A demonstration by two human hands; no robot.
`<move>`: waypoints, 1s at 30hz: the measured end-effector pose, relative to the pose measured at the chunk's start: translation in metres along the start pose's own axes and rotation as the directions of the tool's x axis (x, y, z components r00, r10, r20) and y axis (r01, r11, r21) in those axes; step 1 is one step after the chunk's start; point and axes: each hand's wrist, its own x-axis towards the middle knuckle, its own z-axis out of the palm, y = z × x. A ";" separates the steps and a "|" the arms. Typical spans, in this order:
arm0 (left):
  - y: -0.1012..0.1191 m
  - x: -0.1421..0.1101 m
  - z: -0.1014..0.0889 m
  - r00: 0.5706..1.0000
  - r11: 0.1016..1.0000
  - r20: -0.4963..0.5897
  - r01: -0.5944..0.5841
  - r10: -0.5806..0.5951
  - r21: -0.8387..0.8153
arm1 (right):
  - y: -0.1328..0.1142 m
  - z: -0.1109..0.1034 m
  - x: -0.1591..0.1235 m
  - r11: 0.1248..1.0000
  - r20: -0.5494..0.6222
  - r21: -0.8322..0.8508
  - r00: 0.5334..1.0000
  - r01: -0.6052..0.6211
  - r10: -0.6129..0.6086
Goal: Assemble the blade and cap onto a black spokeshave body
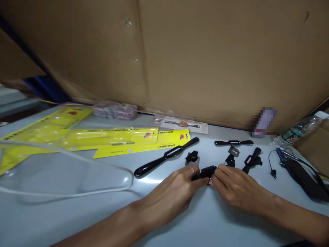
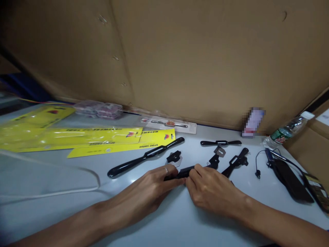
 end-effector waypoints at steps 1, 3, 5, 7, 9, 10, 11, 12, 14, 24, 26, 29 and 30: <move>0.000 0.000 0.000 1.000 1.000 0.005 0.006 -0.006 -0.001 | 0.000 0.000 0.002 0.998 0.025 0.033 0.998 -0.054 0.053; 0.000 -0.001 -0.001 1.000 1.000 0.008 0.011 -0.011 -0.003 | 0.000 -0.002 0.006 0.971 0.096 0.145 0.979 -0.192 0.179; 0.000 0.000 -0.001 1.000 1.000 0.003 0.004 -0.004 -0.010 | 0.000 -0.004 0.009 0.914 0.179 0.256 0.945 -0.315 0.275; 0.000 0.000 -0.001 1.000 1.000 -0.009 -0.011 0.011 -0.016 | -0.001 -0.006 0.013 0.855 0.244 0.325 0.909 -0.404 0.337; 0.000 0.000 -0.001 1.000 1.000 -0.020 -0.018 0.018 -0.009 | -0.002 -0.006 0.017 0.793 0.295 0.363 0.868 -0.488 0.399; 0.000 0.000 -0.001 1.000 1.000 -0.022 -0.017 0.017 -0.004 | -0.003 -0.006 0.019 0.761 0.322 0.373 0.843 -0.531 0.430; 0.000 0.000 -0.001 1.000 1.000 -0.020 -0.016 0.016 -0.001 | -0.003 -0.006 0.020 0.731 0.347 0.379 0.819 -0.567 0.456; 0.000 0.000 -0.001 1.000 1.000 -0.019 -0.017 0.018 0.000 | -0.002 -0.006 0.020 0.707 0.372 0.379 0.798 -0.597 0.474; 0.001 -0.001 -0.002 1.000 1.000 -0.016 -0.022 0.022 -0.003 | 0.001 -0.006 0.017 0.695 0.384 0.386 0.791 -0.607 0.477; -0.001 0.000 0.003 0.999 0.999 -0.046 -0.031 0.030 -0.011 | 0.019 -0.012 -0.010 0.993 -0.001 0.108 0.999 0.049 -0.050; -0.001 0.001 0.003 0.998 0.999 -0.057 -0.034 0.034 0.000 | 0.017 -0.009 -0.007 0.993 -0.022 0.073 0.996 0.088 -0.087; 0.001 0.002 0.001 0.999 1.000 -0.040 -0.027 0.027 0.010 | 0.012 -0.003 -0.003 0.997 -0.019 0.073 1.000 0.025 -0.023; 0.002 0.002 0.000 0.999 1.000 -0.033 -0.023 0.023 0.009 | 0.011 -0.001 -0.003 0.996 -0.010 0.084 1.000 -0.016 0.017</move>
